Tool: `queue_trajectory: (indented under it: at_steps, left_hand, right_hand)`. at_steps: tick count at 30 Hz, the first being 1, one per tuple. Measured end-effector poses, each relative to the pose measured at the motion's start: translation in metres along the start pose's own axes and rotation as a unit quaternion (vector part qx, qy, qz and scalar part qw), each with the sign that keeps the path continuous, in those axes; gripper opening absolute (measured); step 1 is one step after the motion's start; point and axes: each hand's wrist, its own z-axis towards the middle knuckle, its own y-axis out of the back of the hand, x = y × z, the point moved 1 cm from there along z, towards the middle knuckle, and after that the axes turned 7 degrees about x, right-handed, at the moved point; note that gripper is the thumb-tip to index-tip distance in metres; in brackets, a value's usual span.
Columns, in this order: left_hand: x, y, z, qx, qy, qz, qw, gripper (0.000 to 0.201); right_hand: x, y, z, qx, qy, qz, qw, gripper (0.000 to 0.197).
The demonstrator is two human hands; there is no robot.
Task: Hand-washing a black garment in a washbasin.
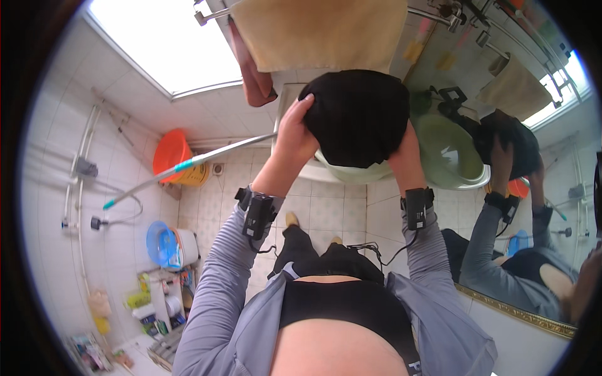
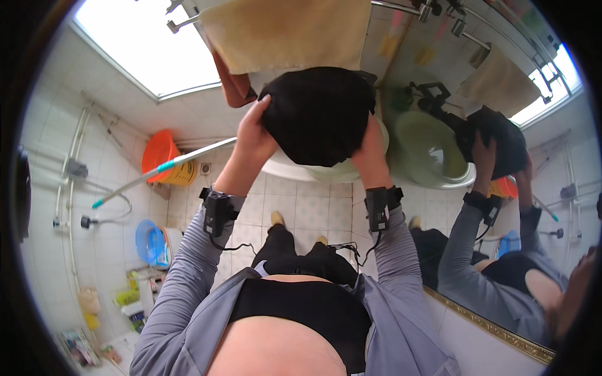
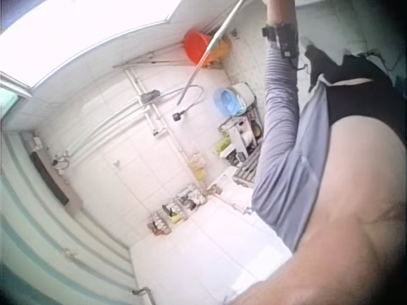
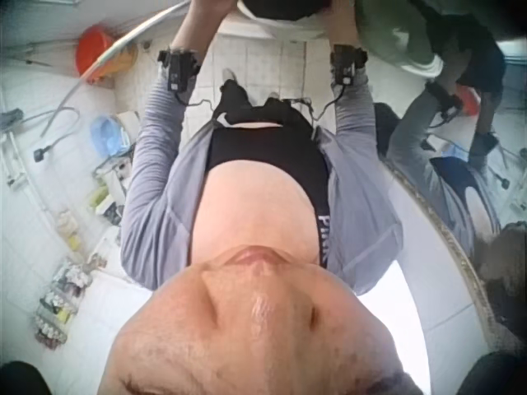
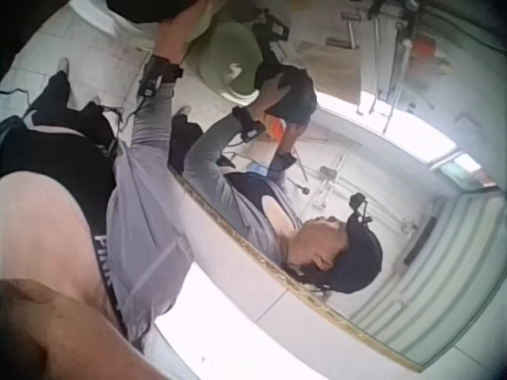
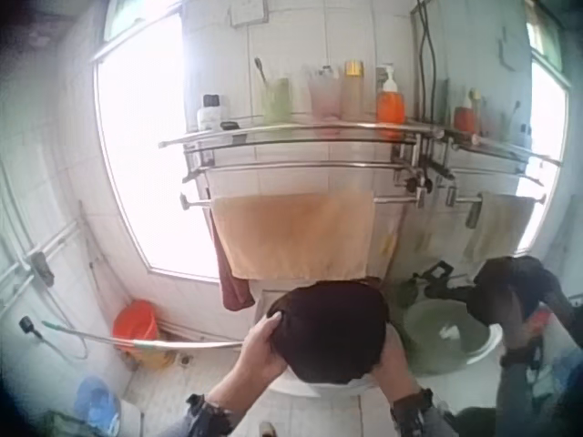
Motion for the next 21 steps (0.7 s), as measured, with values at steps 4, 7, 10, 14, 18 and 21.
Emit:
queue_trajectory:
  at_steps: [4,7,10,14,18,21]
  left_hand:
    - [0.015,0.084,0.051,-0.017,0.099,0.036,0.994,0.029]
    - [0.035,0.162,0.075,-0.089,0.243,0.210,0.943,0.046]
    - [0.040,0.176,0.080,-0.108,0.361,0.398,0.837,0.070]
    - [0.059,0.219,0.115,0.091,0.296,0.561,0.767,0.074]
    - [0.098,0.244,0.135,0.204,0.243,0.821,0.475,0.078]
    - [0.115,0.270,0.140,0.304,0.298,0.830,0.360,0.079]
  right_hand:
    - [-0.012,0.033,0.031,-0.183,0.001,-0.158,0.970,0.046]
    - [-0.031,0.099,0.043,-0.144,-0.065,-0.444,0.882,0.054]
    - [-0.044,0.122,0.026,-0.094,-0.126,-0.816,0.556,0.061]
    - [-0.061,0.123,0.052,-0.047,-0.102,-0.825,0.554,0.065]
    - [-0.090,0.136,0.083,-0.059,-0.120,-0.844,0.520,0.073]
    - [-0.107,0.156,0.099,-0.060,-0.202,-0.847,0.489,0.083]
